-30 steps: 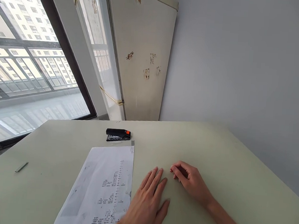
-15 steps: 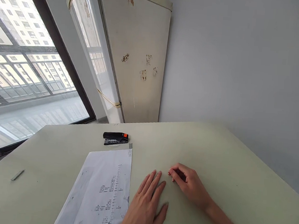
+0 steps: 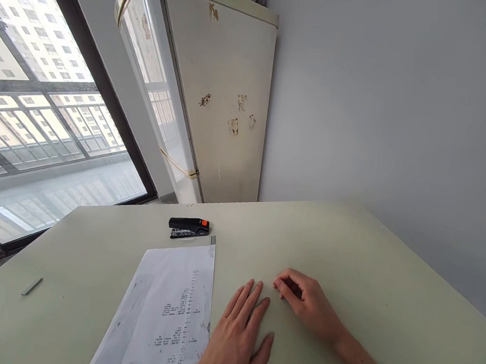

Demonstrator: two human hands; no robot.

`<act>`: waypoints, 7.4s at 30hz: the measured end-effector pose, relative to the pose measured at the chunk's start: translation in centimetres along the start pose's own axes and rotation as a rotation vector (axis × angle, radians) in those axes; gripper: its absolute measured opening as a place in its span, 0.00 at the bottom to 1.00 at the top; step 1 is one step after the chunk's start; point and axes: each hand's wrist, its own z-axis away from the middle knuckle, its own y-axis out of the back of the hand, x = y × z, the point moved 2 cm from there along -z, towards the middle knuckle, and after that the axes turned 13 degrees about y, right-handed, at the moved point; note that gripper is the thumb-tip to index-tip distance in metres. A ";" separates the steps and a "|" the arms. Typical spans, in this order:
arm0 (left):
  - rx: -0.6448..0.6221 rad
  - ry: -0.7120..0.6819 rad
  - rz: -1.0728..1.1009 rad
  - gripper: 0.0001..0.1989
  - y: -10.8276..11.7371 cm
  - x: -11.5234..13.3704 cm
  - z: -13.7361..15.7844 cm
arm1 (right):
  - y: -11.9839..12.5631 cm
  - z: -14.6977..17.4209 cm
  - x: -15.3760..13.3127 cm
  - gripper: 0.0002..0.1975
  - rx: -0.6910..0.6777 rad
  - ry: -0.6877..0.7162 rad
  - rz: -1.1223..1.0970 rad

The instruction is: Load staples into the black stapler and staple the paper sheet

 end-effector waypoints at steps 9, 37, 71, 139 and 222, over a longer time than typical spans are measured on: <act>0.013 0.001 0.004 0.31 0.1 0.0 0.0 | -0.1 -0.1 -0.1 0.19 0.004 0.004 0.007; 0.008 0.049 0.034 0.25 0.9 -0.1 -0.3 | 0.2 -0.4 -0.1 0.18 0.011 -0.002 -0.016; 0.127 0.569 -0.202 0.24 13.9 -22.7 -8.7 | 0.0 -0.2 0.6 0.15 0.037 0.011 -0.091; 0.096 0.221 0.376 0.04 0.8 -1.7 -3.0 | 4.7 1.1 1.8 0.21 0.061 0.030 0.152; -0.002 0.419 0.807 0.29 4.5 -6.6 -11.4 | 6.6 1.1 2.0 0.19 -0.111 -0.030 0.053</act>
